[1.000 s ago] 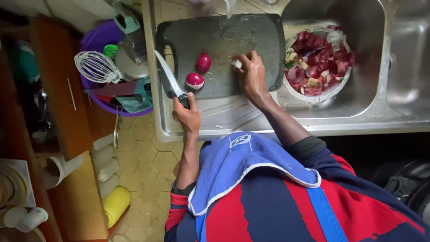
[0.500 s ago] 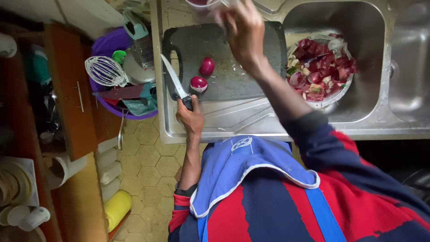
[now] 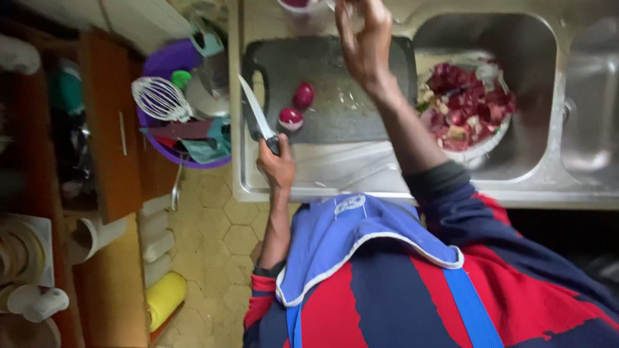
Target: The person peels and chops red onions on a cutting board using a knife. They remove the outer layers and trim the ends, then slice the onion into thin pieces and dice them into smaller bits. The onion skins and scraps are discarded into a bowl in the sink.
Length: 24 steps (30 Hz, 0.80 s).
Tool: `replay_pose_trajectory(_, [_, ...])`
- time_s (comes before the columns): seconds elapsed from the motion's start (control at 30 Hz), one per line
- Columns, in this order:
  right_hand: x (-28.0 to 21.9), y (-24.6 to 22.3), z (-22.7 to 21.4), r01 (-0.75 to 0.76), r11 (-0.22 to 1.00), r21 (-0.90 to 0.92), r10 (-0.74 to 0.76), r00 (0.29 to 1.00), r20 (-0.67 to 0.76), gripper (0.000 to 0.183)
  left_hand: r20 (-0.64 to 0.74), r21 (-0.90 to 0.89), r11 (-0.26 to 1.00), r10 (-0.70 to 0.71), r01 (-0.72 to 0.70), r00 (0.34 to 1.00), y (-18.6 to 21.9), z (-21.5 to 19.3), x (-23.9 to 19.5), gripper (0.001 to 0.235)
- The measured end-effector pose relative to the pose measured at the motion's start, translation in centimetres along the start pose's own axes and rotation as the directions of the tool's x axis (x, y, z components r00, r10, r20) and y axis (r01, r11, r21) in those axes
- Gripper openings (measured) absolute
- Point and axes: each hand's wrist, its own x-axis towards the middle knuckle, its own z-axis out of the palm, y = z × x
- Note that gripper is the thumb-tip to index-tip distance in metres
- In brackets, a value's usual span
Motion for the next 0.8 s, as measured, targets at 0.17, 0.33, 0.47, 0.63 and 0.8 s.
replay_pose_trajectory(0.17, [-11.4, -0.1, -0.1, -0.210, 0.977, 0.039, 0.208, 0.977, 0.054, 0.021, 0.047, 0.025, 1.000, -0.005, 0.004, 0.999, 0.8, -0.5, 0.3, 0.036])
replay_pose_trajectory(0.33, [-14.7, -0.3, 1.2, -0.202, 0.972, -0.120, 0.231, 0.911, 0.341, 0.048, 0.051, -0.137, 0.990, 0.023, -0.016, 0.998, 2.4, -1.6, 0.0, 0.034])
replay_pose_trajectory(0.47, [-13.6, -0.9, 3.2, -0.166, 0.979, -0.116, 0.198, 0.901, 0.386, 0.068, 0.034, -0.135, 0.991, 0.017, -0.012, 0.999, 2.4, -1.7, -0.3, 0.036])
replay_pose_trajectory(0.63, [-12.4, -0.3, 4.0, 0.089, 0.990, -0.114, -0.002, 0.799, 0.602, 0.038, 0.099, -0.179, 0.978, -0.090, 0.107, 0.991, 3.8, -2.2, -0.3, 0.041])
replay_pose_trajectory(0.8, [-13.4, 1.0, 3.1, -0.107, 0.921, -0.375, 0.282, 0.847, 0.451, 0.051, 0.115, -0.233, 0.963, -0.108, 0.133, 0.987, 4.1, -2.3, -0.6, 0.039])
